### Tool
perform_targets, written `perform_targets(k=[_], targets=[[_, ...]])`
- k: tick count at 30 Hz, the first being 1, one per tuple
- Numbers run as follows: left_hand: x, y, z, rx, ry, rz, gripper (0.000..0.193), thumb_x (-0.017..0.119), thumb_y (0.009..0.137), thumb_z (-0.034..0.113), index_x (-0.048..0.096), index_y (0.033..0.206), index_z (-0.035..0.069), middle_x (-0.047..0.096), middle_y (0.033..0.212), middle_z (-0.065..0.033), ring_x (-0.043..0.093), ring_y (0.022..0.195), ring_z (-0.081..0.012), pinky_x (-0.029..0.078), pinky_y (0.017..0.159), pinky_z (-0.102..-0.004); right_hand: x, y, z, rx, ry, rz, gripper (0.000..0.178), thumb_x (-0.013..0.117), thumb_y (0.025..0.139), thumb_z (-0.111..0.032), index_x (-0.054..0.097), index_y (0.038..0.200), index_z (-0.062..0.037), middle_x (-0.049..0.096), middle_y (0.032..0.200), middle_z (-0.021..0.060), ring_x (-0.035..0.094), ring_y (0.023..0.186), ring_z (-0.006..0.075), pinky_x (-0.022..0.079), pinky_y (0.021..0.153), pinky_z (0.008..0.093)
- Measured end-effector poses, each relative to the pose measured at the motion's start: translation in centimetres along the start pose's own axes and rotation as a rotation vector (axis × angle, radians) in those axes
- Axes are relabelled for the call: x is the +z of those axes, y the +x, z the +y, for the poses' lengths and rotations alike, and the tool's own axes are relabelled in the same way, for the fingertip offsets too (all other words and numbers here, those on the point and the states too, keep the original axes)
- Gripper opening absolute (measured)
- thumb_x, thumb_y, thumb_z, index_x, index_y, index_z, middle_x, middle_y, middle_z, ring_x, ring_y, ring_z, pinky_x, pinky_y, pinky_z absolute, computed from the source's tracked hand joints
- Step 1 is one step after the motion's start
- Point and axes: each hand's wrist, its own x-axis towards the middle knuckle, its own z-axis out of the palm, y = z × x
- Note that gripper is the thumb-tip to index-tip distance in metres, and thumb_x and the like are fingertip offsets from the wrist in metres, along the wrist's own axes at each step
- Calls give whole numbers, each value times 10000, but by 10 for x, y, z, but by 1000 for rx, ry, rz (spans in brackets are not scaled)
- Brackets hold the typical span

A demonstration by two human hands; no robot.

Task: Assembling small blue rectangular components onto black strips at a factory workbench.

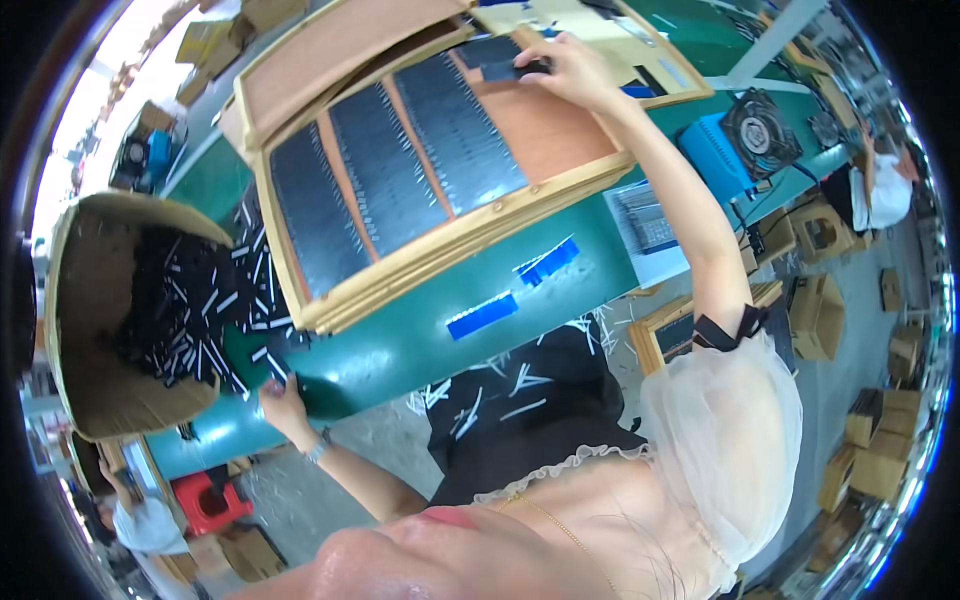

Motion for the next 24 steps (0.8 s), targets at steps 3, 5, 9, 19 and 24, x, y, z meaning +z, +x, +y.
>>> perform_targets(k=[3, 5, 9, 19, 24], targets=[[0, -3, -1, 29, 32, 34, 331, 755, 766, 146, 624, 1011, -35, 678, 884, -165, 658, 803, -279, 514, 733, -376, 12, 20, 14, 58, -30, -60, 251, 770, 744, -318, 715, 979, -247, 607, 887, 64, 578, 945, 228, 477, 816, 345], [-3, -9, 1, 79, -79, 83, 251, 676, 821, 112, 625, 1008, -47, 673, 911, -173, 648, 787, -290, 502, 726, -388, 20, 31, 22, 26, 11, -49, 252, 767, 742, -331, 713, 973, -248, 608, 886, 76, 574, 968, 252, 473, 835, 369], [-9, -25, 11, 5, -530, 177, 237, 574, 904, 70, 584, 1103, -58, 645, 992, -163, 650, 791, -222, 549, 697, -324, 33, 50, 29, 6, -22, -92, 227, 766, 736, -315, 713, 940, -231, 640, 920, 80, 571, 1014, 259, 468, 858, 383], [-50, -59, 83, 58, -920, 147, 270, 593, 901, 24, 551, 1167, 5, 590, 961, -58, 563, 775, -94, 446, 625, -188, 28, 48, 23, -160, -73, 93, 256, 748, 765, -314, 716, 987, -191, 660, 958, 60, 560, 1032, 247, 455, 887, 373], [-58, -116, 160, 114, -1184, -267, 304, 587, 797, -92, 571, 1081, 17, 564, 975, -46, 511, 669, -57, 388, 530, -164, -37, -24, -147, 113, 783, -446, 313, 658, 885, -354, 690, 988, -61, 663, 993, 83, 619, 948, 207, 475, 851, 333]])
